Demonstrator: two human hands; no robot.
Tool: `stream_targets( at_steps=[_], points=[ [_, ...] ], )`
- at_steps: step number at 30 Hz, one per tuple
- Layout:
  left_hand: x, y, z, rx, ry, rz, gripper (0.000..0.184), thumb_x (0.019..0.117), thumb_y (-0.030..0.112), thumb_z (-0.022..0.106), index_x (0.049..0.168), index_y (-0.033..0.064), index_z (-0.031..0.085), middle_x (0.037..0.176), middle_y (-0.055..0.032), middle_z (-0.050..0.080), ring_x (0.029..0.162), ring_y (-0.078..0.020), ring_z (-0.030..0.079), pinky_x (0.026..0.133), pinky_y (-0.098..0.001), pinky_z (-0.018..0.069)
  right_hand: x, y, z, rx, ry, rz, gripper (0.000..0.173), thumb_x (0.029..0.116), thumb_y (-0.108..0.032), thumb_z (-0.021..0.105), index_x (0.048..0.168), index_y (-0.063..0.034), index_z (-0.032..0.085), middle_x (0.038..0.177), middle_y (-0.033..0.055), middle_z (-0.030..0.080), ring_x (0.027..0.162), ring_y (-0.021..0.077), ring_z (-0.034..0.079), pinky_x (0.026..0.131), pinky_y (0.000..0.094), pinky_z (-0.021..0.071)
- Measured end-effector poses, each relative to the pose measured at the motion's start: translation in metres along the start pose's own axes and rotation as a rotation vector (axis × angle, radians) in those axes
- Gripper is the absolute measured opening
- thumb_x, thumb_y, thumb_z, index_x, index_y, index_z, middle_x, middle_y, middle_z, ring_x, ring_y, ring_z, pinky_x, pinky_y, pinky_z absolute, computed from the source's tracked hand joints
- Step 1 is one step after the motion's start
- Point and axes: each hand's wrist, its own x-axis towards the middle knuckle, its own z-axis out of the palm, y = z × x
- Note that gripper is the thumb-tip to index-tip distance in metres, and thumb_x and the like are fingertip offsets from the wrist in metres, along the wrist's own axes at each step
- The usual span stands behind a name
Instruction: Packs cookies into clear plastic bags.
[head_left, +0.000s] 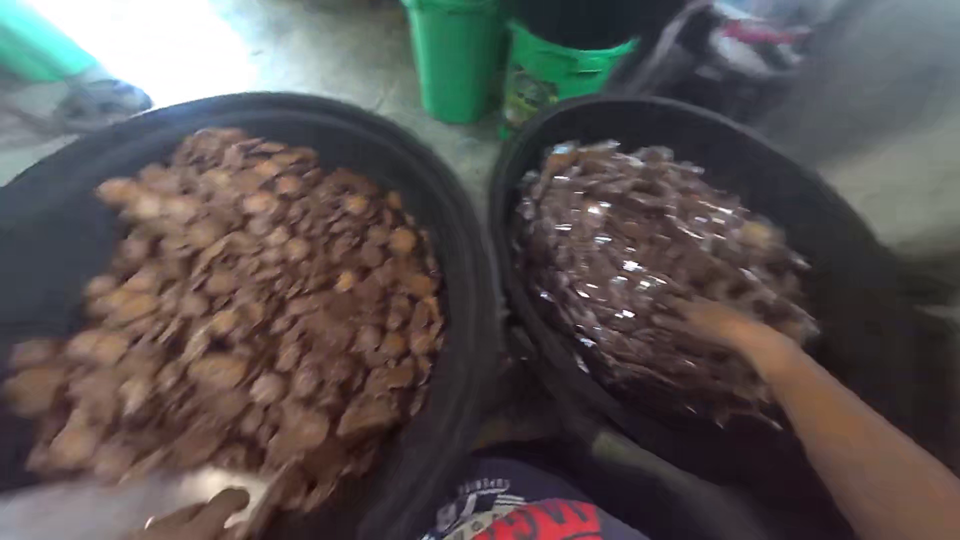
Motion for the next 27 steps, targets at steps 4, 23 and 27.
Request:
stream_targets(
  at_steps=[4, 23, 27],
  points=[
    [-0.035, -0.027, 0.053, -0.007, 0.158, 0.025, 0.042, 0.1039, 0.031, 0.057, 0.124, -0.0054, 0.067, 0.132, -0.0283, 0.063, 0.131, -0.0494, 0.054, 0.11, -0.0683, 0.0356, 0.003, -0.018, 0.003, -0.037, 0.096, 0.007, 0.051, 0.1056, -0.026, 0.059, 0.148, 0.0007, 0.049, 0.149, 0.039, 0.043, 0.134, 0.0599, 0.045, 0.108, 0.0729, 0.0363],
    [-0.057, 0.022, 0.092, -0.224, 0.775, 0.162, 0.007, 0.0929, 0.002, 0.064, 0.093, -0.0045, 0.067, 0.085, -0.0219, 0.066, 0.066, -0.0373, 0.069, 0.053, -0.0459, 0.0568, -0.107, -0.293, -0.072, -0.243, 0.521, -1.121, 0.024, 0.1012, -0.011, 0.061, 0.118, 0.0019, 0.072, 0.111, 0.0254, 0.07, 0.103, 0.044, 0.069, 0.088, 0.0612, 0.0555],
    [-0.031, 0.019, 0.103, -0.301, 1.022, 0.17, 0.029, 0.0944, 0.027, 0.058, 0.08, 0.0041, 0.067, 0.074, -0.0116, 0.063, 0.052, -0.0248, 0.063, 0.041, -0.0376, 0.0494, -0.112, -0.401, -0.027, -0.781, -0.007, -0.933, 0.042, 0.1083, -0.023, 0.051, 0.137, 0.0069, 0.056, 0.139, 0.031, 0.056, 0.128, 0.0481, 0.056, 0.104, 0.0639, 0.0432]
  ],
)
